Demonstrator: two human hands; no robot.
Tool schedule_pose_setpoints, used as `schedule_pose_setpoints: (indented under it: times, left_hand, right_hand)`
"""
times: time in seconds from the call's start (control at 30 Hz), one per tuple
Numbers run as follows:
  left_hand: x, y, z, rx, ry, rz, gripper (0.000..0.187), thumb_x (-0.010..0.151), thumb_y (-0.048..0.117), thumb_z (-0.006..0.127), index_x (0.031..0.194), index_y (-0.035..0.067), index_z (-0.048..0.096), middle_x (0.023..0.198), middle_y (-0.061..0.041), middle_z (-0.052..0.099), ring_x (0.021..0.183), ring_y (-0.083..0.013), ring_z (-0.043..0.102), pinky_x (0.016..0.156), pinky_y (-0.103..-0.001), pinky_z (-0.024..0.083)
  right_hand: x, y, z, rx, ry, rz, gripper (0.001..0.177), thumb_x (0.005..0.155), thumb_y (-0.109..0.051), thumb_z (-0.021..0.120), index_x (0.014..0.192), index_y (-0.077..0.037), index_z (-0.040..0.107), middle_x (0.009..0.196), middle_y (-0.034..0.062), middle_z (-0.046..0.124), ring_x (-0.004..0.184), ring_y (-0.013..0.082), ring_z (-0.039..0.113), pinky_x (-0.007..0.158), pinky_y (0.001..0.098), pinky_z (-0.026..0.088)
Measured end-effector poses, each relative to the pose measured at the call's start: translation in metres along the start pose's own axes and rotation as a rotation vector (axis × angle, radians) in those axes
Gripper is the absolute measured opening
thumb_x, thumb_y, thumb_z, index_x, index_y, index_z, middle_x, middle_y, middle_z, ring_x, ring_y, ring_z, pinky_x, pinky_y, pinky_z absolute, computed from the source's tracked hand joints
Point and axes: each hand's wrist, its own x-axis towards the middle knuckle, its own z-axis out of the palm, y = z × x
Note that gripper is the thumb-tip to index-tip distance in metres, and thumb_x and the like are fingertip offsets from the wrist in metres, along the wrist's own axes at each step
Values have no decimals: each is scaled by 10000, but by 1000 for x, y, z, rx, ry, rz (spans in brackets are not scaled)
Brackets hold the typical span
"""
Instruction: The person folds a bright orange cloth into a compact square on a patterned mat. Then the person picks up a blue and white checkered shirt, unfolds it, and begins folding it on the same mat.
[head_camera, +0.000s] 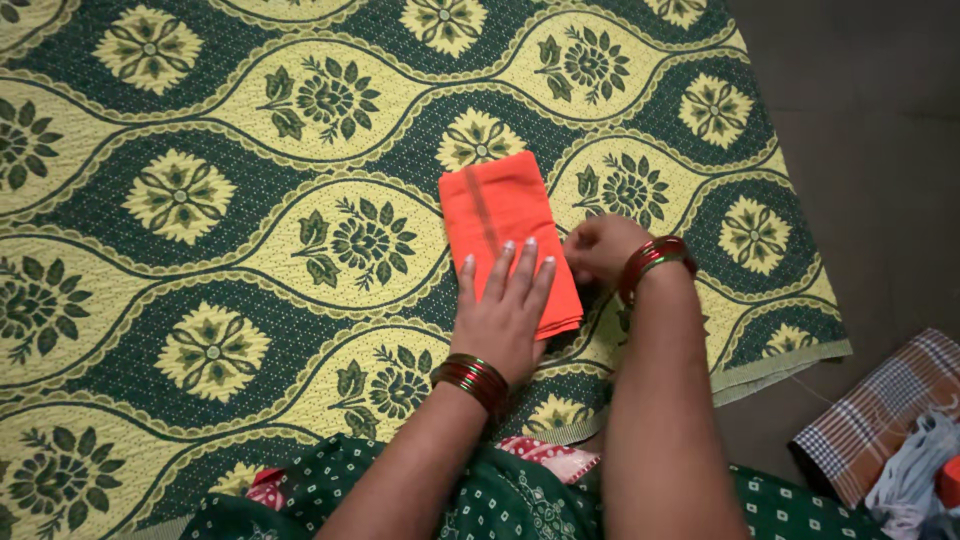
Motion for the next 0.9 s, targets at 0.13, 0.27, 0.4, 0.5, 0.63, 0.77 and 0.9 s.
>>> schedule_pose_setpoints:
  times: [0.13, 0.27, 0.4, 0.5, 0.63, 0.77, 0.9]
  left_hand:
    - [2, -1, 11, 19, -5, 1, 840, 795, 423, 692, 1529, 167, 376, 1624, -103, 332, 1518, -315, 282, 1174, -675, 155]
    - [0, -7, 22, -39, -180, -12, 718, 926, 514, 527, 1552, 193, 382, 1568, -108, 364, 1490, -359, 258, 1189, -699, 78]
    - [3, -13, 24, 64, -65, 34, 662, 958, 461, 457, 1552, 177, 392, 1598, -100, 382, 1522, -335, 250, 1193, -672, 75]
    - [-1, -13, 26, -17, -193, 38, 690, 983, 477, 415, 1584, 146, 342, 1616, -125, 352, 1528, -341, 222, 1220, -659, 45]
    - [0, -14, 24, 30, -46, 36, 723, 964, 482, 383, 1586, 121, 309, 1630, -164, 301, 1530, -377, 171, 1211, -623, 7]
    - [6, -14, 25, 43, -100, 33, 715, 958, 478, 345, 1562, 106, 257, 1623, -174, 247, 1520, -379, 110, 1168, -696, -48]
    - [5, -17, 30, 74, -182, 41, 748, 941, 520, 412, 1564, 118, 310, 1597, -170, 315, 1525, -354, 150, 1199, -628, -22]
  right_hand:
    - [0, -53, 20, 128, 526, -425, 229, 911, -143, 669, 1118, -49, 702, 1087, 122, 752, 976, 244, 762, 835, 359, 624]
    - [-9, -83, 65, 38, 451, -755, 211, 936, -96, 652, 1128, -82, 740, 1146, 134, 751, 1108, 300, 726, 968, 400, 568]
    - [-13, -80, 80, 75, 517, -904, 242, 939, -34, 612, 1161, -59, 704, 1214, 139, 731, 1203, 326, 685, 1041, 407, 537]
    - [-8, -69, 87, 17, 505, -805, 273, 935, -62, 617, 1192, -87, 707, 1252, 103, 713, 1252, 293, 664, 1090, 406, 527]
    - [3, -66, 92, -271, 516, -681, 510, 961, -259, 555, 1444, -99, 533, 1544, 151, 482, 1467, 332, 414, 1221, 501, 298]
    - [19, -72, 90, -498, 460, -572, 794, 963, -501, 500, 1603, -87, 276, 1677, 188, 226, 1559, 344, 180, 1230, 568, 116]
    - [26, -79, 83, -538, 388, -434, 851, 886, -577, 552, 1591, -183, 283, 1678, 138, 191, 1539, 319, 138, 1190, 623, 68]
